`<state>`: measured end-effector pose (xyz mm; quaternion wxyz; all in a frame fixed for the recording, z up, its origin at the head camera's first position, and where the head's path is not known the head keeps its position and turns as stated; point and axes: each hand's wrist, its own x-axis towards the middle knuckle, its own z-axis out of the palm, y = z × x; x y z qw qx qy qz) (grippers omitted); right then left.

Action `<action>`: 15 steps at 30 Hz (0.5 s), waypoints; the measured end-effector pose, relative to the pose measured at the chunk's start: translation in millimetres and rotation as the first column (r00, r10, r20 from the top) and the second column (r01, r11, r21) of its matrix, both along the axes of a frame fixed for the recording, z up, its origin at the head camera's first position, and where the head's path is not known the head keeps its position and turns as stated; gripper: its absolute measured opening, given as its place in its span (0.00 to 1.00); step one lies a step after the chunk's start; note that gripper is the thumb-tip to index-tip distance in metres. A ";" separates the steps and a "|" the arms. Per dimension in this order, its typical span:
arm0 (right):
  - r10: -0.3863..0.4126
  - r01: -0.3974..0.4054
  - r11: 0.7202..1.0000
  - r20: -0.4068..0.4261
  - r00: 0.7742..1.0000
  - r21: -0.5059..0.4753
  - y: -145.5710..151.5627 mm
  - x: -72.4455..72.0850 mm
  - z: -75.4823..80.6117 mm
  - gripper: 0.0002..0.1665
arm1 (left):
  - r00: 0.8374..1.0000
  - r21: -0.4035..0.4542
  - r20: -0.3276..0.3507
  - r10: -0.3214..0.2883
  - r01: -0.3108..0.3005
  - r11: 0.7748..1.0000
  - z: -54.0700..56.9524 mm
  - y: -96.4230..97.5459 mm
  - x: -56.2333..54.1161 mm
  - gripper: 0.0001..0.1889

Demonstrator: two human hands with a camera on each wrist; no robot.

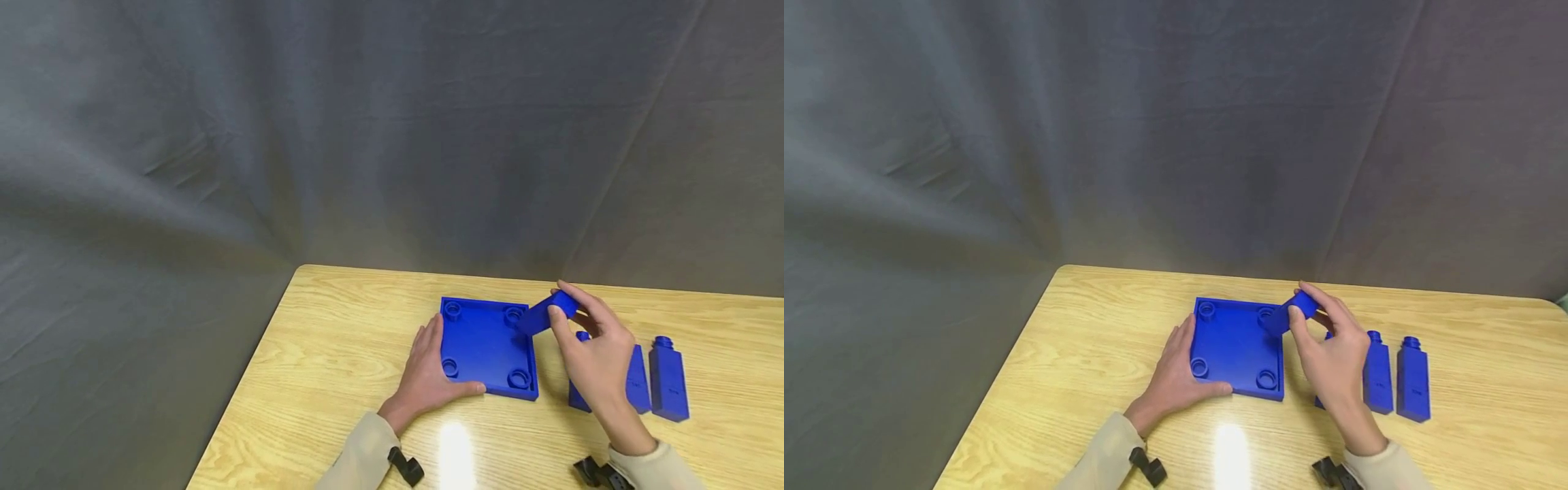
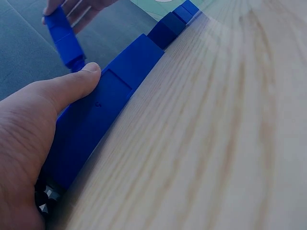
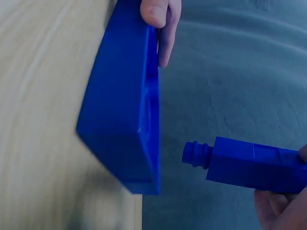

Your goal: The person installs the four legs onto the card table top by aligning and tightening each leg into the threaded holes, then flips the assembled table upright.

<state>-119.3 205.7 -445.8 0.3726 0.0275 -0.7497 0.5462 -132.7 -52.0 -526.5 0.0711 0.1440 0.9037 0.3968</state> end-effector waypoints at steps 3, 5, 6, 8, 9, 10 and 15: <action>0.027 -0.027 1.000 -0.018 0.999 0.009 -7.2 -5.2 3.7 0.26 | 1.000 0.003 0.000 -0.003 0.003 1.000 0.0 -0.2 0.2 0.76; 0.061 -0.061 0.998 -0.029 0.998 0.003 -12.2 -8.1 6.4 0.27 | 1.000 0.005 -0.003 -0.003 0.003 1.000 -0.2 -0.2 0.0 0.76; 0.076 -0.076 0.997 -0.033 0.997 0.003 -14.7 -9.4 7.6 0.27 | 1.000 0.004 -0.004 -0.004 0.004 1.000 -0.6 -0.4 -0.1 0.76; 0.100 -0.100 0.995 -0.035 0.994 0.002 -19.5 -12.1 10.2 0.27 | 1.000 0.003 -0.007 -0.004 0.004 1.000 -1.3 -0.5 -0.4 0.76; 0.111 -0.111 0.994 -0.037 0.993 0.001 -21.7 -13.6 11.5 0.27 | 1.000 0.000 -0.009 -0.004 0.004 1.000 -1.7 -0.5 -0.7 0.76; 0.121 -0.121 0.993 -0.036 0.992 -0.004 -23.8 -15.5 12.6 0.27 | 1.000 -0.001 -0.012 -0.003 0.003 1.000 -2.0 -0.4 -1.1 0.76; 0.149 -0.149 0.988 -0.021 0.989 -0.031 -34.6 -25.2 16.1 0.24 | 1.000 -0.006 -0.010 -0.004 0.004 1.000 -2.8 -0.5 -2.7 0.76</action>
